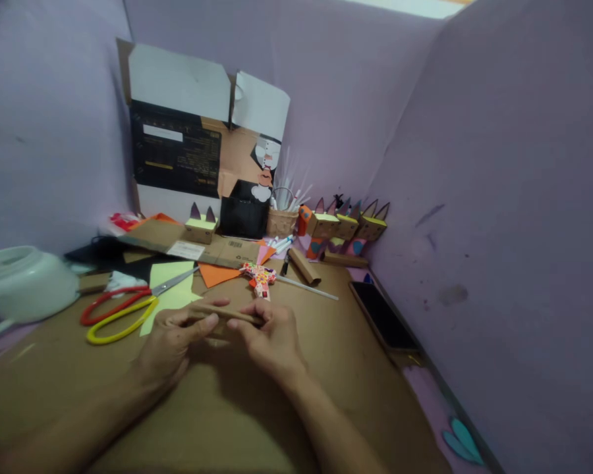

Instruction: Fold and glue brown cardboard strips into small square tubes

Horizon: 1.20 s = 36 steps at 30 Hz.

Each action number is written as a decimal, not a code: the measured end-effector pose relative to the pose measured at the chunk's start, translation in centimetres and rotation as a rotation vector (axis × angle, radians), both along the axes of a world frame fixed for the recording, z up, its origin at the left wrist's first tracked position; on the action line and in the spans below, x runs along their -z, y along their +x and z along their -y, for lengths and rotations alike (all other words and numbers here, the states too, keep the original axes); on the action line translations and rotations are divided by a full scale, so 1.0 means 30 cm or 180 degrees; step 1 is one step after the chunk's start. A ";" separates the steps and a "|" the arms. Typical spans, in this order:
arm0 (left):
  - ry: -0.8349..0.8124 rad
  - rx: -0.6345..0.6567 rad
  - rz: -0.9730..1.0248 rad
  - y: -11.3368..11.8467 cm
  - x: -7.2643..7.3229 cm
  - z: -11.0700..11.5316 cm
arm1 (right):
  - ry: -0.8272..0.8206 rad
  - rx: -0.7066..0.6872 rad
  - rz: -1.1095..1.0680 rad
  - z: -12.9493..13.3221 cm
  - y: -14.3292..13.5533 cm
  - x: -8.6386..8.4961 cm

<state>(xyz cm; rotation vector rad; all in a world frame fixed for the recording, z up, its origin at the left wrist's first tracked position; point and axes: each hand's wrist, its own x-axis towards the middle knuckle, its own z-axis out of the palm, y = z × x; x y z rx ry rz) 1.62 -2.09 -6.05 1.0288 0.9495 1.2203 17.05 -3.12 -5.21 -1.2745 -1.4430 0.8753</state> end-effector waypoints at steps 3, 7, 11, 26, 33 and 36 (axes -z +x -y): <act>-0.0189 -0.0100 0.0150 0.001 -0.017 -0.001 | 0.0000 -0.0010 0.0006 0.004 -0.005 0.001; -0.0326 -0.0206 0.0212 -0.001 -0.036 -0.002 | 0.0035 -0.0011 0.0118 0.005 -0.007 0.005; -0.0391 -0.0300 0.0199 -0.004 -0.043 -0.001 | 0.0024 -0.0018 0.0134 0.005 -0.008 0.005; -0.0375 -0.0762 0.0715 -0.039 -0.056 -0.037 | -0.0100 -0.0081 -0.0222 0.002 -0.046 -0.006; -0.0283 -0.1616 0.1085 -0.170 -0.064 -0.138 | -0.0385 0.0313 -0.0675 -0.033 0.019 -0.006; -0.0264 -0.1215 0.0748 -0.147 -0.065 -0.151 | -0.0424 0.0249 -0.0968 -0.051 0.038 0.003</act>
